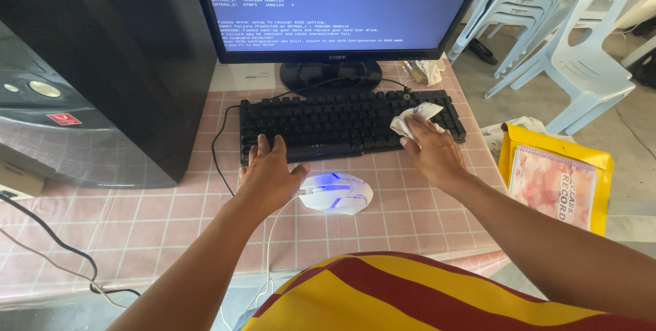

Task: The person wipes a black keyboard with a white cloth, then uses a small brush to sweep between the keys, and continues wiping the keyboard and monitor with the cloth. The person also wipes the mouse and the table surface.

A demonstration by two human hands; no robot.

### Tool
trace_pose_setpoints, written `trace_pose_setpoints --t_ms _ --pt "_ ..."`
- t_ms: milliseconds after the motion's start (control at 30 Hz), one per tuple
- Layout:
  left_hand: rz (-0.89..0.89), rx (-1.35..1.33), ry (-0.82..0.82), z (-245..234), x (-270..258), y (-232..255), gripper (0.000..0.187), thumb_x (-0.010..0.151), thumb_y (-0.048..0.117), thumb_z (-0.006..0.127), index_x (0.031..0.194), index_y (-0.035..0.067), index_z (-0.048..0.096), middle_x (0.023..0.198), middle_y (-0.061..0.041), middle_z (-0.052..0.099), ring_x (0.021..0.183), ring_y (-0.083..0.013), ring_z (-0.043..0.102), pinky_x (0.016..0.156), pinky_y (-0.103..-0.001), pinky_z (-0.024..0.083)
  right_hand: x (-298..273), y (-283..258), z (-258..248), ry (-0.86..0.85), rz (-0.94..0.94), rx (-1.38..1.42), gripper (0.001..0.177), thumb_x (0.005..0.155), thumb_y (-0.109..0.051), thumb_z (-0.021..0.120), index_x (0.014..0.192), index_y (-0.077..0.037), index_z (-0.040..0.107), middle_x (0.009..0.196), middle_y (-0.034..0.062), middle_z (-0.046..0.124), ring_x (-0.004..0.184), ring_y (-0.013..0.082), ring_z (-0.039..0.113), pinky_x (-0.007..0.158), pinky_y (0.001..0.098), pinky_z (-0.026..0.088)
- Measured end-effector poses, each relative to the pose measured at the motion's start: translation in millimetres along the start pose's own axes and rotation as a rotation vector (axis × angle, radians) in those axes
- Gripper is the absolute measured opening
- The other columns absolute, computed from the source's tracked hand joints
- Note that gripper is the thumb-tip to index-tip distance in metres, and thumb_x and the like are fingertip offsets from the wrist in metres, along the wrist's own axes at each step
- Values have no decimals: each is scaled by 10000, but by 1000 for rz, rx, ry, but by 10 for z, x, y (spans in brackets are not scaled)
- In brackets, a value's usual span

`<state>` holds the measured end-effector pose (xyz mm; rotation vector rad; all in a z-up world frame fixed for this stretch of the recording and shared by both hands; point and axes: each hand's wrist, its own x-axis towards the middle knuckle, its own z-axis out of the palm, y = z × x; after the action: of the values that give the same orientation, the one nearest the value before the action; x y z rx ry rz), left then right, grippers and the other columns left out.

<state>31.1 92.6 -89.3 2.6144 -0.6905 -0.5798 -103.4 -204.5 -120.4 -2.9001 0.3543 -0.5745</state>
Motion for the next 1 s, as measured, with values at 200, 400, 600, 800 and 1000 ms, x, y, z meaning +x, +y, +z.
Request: trace_pose_setpoints --t_ms 200,400,600,800,1000 --pt "7 27 -9 -30 -19 0 829 958 483 606 1581 68 250 1670 -232 113 1547 -414 130 1193 -647 208 82 -271 -140 -193 311 -61 246 1013 -249 640 1221 -188 756 1108 113 760 997 300 722 916 443 558" --pt "5 44 -25 -20 -50 32 811 949 475 626 1577 89 288 1671 -246 98 1550 -420 97 1191 -665 184 172 -687 -15 -66 -260 149 324 1002 -216 588 1298 -146 698 1419 79 633 1332 329 568 1071 473 470" --pt "12 44 -14 -14 -37 -3 821 936 487 629 1576 107 282 1675 -225 71 1558 -406 64 1190 -677 170 124 -667 -26 -297 -25 1 430 1009 -322 492 1415 -194 550 1569 16 487 1412 324 458 1124 423 407" --pt "-4 59 8 -13 -31 2 883 916 510 638 1590 114 226 1679 -221 10 1553 -404 44 1171 -709 144 101 -708 12 -306 -215 6 497 1037 -335 440 1492 -139 464 1589 82 402 1465 324 358 1174 555 222" --pt "-8 50 23 -46 -30 -8 896 927 529 618 1597 116 189 1678 -221 -14 1554 -396 26 1169 -723 108 151 -786 71 -327 -13 -20 500 1064 -354 391 1526 -169 433 1616 46 367 1503 288 311 1233 541 208"
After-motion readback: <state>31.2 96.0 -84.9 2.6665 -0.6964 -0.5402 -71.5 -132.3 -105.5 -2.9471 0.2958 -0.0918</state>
